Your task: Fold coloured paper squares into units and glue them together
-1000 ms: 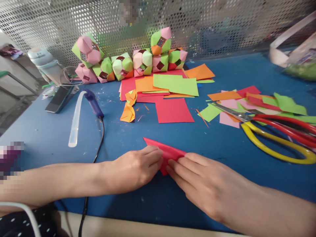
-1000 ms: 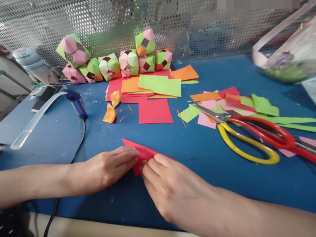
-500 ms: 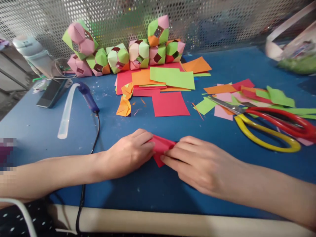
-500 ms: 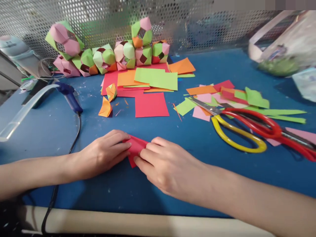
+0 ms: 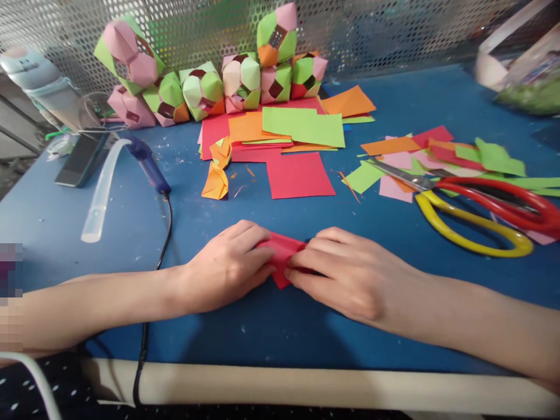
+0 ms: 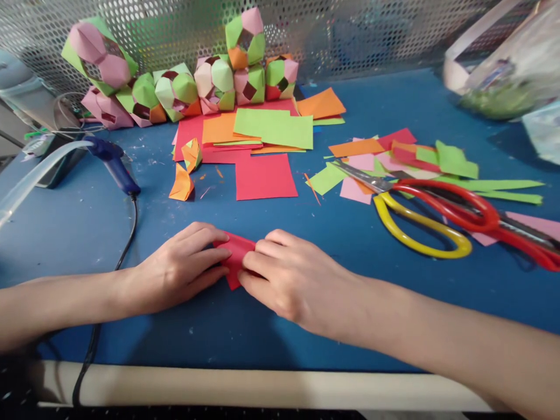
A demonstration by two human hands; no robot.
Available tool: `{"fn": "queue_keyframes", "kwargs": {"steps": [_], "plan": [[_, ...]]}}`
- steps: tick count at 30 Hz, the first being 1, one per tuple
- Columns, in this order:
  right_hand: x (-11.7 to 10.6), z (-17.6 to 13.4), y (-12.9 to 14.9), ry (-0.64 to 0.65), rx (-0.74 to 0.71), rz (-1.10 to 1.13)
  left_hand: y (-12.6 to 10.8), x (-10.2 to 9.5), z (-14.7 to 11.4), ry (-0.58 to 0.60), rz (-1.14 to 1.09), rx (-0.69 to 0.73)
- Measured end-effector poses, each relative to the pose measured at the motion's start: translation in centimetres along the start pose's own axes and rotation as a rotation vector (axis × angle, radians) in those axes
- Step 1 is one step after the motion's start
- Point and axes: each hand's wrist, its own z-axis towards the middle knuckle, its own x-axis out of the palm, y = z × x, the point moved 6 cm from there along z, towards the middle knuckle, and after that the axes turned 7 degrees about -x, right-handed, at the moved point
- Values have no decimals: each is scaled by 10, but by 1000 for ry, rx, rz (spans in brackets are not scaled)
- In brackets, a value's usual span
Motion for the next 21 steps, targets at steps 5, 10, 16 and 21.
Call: {"fn": "queue_keyframes", "kwargs": {"steps": [5,10,16,21], "plan": [[3,1,3,8,31,-35,-1,2,0,13,31,-12],[2,2,3,-19,101,-68,-5,2,-2,-7,89,-11],[-4,1,11,42,34,-147,-10,2,-2,-39,225,58],[-2,-1,10,105,60,-137,-14,4,-5,-106,315,118]]}}
